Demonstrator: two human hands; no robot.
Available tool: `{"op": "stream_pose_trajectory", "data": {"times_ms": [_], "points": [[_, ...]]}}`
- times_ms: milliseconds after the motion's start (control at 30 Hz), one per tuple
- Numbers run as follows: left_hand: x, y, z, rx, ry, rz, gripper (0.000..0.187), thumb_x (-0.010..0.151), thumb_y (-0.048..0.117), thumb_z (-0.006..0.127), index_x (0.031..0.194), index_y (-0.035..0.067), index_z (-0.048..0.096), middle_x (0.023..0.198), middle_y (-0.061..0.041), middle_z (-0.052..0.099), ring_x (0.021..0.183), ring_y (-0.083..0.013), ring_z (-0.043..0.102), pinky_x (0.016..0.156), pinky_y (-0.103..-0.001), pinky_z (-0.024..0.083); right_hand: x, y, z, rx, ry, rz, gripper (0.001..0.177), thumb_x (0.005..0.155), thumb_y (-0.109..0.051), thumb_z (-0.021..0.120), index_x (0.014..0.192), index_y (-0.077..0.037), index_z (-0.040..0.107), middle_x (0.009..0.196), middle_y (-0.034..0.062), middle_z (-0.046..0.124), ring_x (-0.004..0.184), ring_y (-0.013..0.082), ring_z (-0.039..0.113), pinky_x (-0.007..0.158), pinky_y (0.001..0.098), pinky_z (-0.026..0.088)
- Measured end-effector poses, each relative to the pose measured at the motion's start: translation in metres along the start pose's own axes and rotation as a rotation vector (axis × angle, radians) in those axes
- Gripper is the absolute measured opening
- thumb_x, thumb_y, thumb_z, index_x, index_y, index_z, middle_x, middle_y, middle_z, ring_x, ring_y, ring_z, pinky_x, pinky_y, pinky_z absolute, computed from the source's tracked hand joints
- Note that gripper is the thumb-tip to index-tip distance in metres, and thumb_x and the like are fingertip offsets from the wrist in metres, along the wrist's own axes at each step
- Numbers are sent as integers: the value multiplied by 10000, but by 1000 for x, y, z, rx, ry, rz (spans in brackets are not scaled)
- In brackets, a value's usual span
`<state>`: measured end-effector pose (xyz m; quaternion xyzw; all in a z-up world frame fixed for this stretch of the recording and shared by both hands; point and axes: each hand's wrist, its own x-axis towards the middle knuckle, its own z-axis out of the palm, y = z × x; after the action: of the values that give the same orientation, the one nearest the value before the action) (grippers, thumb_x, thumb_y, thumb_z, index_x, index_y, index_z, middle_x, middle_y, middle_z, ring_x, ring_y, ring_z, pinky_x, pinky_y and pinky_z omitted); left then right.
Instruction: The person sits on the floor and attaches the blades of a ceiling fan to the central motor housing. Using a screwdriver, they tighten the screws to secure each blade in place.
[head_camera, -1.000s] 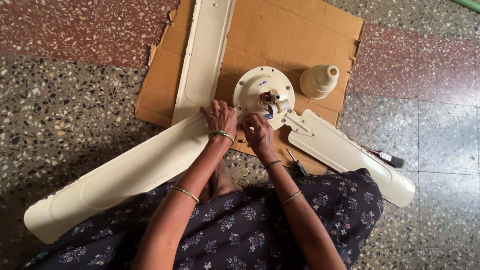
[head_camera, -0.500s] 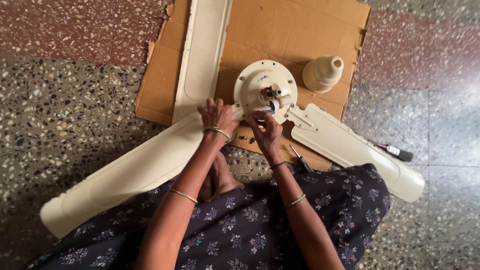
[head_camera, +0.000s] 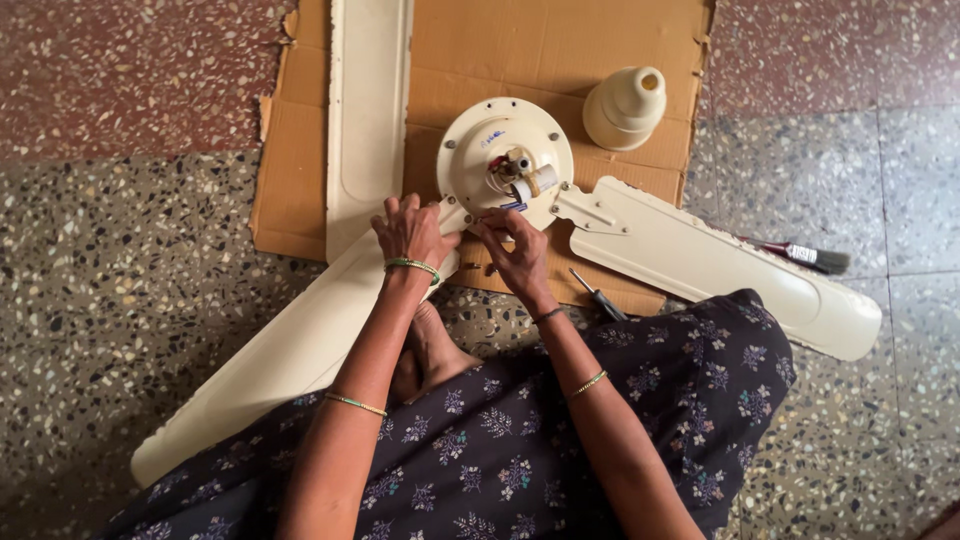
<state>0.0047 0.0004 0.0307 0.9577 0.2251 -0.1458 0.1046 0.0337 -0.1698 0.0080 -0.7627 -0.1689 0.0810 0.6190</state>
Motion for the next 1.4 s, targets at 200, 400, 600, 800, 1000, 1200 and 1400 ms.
{"op": "stream_pose_trajectory", "data": {"times_ms": [200, 400, 600, 800, 1000, 1200, 1400], "points": [[-1, -2, 3, 1, 31, -22, 517, 667, 421, 903, 1081, 146, 761, 1222, -56, 652, 1229, -306, 512, 1001, -613, 405, 0, -3, 0, 21, -2, 27, 172, 929, -31, 748, 1079, 23, 683, 1004, 101, 763, 887, 168, 783, 583, 287, 637], [-2, -4, 1, -11, 29, -28, 483, 689, 416, 896, 1062, 140, 762, 1205, -61, 650, 1227, -310, 513, 1003, -617, 403, -1, 2, 1, -19, 15, -101, 183, 945, -20, 745, 1112, 24, 681, 1015, 101, 763, 919, 170, 780, 719, 309, 641], [-2, -3, 1, -12, 0, -36, 471, 692, 422, 901, 1050, 144, 771, 1205, -63, 641, 1226, -311, 504, 1021, -632, 390, -2, 0, 1, 17, -18, 54, 194, 924, -25, 729, 1105, 21, 675, 1010, 96, 766, 926, 164, 779, 638, 274, 645], [-1, -1, 0, -6, -40, -54, 450, 698, 427, 900, 1030, 150, 776, 1242, -64, 626, 1259, -316, 476, 1024, -633, 371, -2, 0, 0, 29, -19, 20, 184, 934, -31, 738, 1103, 24, 688, 1012, 104, 764, 925, 167, 775, 684, 276, 639], [-2, 0, -1, -4, -46, -45, 463, 692, 450, 898, 1030, 157, 778, 1227, -59, 637, 1255, -304, 484, 1024, -614, 377, -2, 0, 1, -5, -5, -16, 180, 938, -43, 756, 1090, 27, 688, 1009, 105, 769, 917, 166, 779, 713, 284, 629], [-4, 1, 4, -4, 20, -28, 410, 689, 405, 903, 993, 156, 784, 1201, -60, 645, 1238, -303, 493, 1016, -611, 377, -1, -6, 1, 41, -23, 75, 186, 928, -64, 754, 1079, 22, 689, 976, 93, 771, 879, 150, 765, 603, 273, 628], [-5, 0, 11, 0, 89, -10, 423, 662, 386, 908, 995, 156, 783, 1192, -70, 644, 1219, -309, 497, 1011, -639, 367, 0, -2, 0, -44, 6, -42, 173, 933, -57, 770, 1068, 21, 693, 987, 104, 773, 874, 158, 771, 771, 292, 625]]}}
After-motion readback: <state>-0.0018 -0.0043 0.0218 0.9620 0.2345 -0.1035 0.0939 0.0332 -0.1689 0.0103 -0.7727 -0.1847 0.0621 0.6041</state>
